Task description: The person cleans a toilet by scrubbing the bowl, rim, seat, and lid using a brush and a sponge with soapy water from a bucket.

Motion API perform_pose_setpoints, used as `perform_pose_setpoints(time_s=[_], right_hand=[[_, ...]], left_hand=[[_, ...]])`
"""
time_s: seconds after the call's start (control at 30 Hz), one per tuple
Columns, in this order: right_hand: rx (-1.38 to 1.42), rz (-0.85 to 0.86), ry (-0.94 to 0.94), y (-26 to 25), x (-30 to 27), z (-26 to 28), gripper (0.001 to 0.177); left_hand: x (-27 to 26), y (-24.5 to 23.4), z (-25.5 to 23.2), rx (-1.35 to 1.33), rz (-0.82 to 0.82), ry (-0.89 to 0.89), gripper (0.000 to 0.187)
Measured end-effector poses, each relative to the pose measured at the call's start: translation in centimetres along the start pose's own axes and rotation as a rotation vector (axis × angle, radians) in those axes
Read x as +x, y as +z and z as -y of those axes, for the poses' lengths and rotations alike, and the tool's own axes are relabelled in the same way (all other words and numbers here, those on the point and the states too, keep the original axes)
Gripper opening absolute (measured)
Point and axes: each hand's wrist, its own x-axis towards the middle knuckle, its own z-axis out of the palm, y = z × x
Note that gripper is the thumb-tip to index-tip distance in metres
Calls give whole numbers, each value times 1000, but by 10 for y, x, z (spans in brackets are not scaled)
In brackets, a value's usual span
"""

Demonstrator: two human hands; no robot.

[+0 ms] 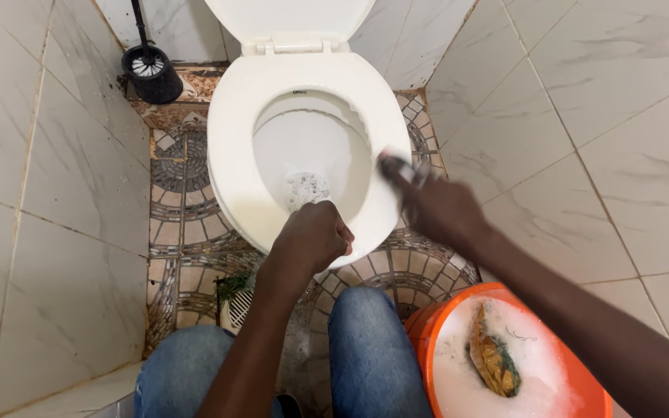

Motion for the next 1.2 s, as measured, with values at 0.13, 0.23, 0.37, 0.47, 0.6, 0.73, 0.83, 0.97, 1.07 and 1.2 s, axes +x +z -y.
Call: perform_pose_setpoints(time_s=[0.13,0.23,0.37,0.47,0.6,0.73,0.83,0.97,1.07,1.2], right_hand=[[15,-6,-244,12,-20,10,78],[-127,-15,24,-10,26,-12,61],[-73,79,18,-5,16,4,66],[159,19,-265,18,-42,47,74],[110,167,-10,-4,-12,26,63],[62,40,70,-1,-23,46,72],[94,20,-88,13,-56,91,77],[162,122,119,-5,-38,72,63],[195,-57,195,-7,-40,62,67],[256,-49,8,25,-65,121,89]], left_hand=[[-3,2,3,-40,-4,-41,11],[-3,2,-1,-10,-11,-6,13],[-5,4,3,-12,11,-52,10],[-1,-6,7,53,83,-163,16],[-10,-12,16,-14,-12,-62,12],[-10,-15,17,-47,-25,-130,18],[-10,-33,26,-14,-53,-284,31],[-15,-49,47,-71,-237,-409,32],[-13,-45,66,-79,-502,-301,43],[0,-45,78,-61,-519,-387,36]])
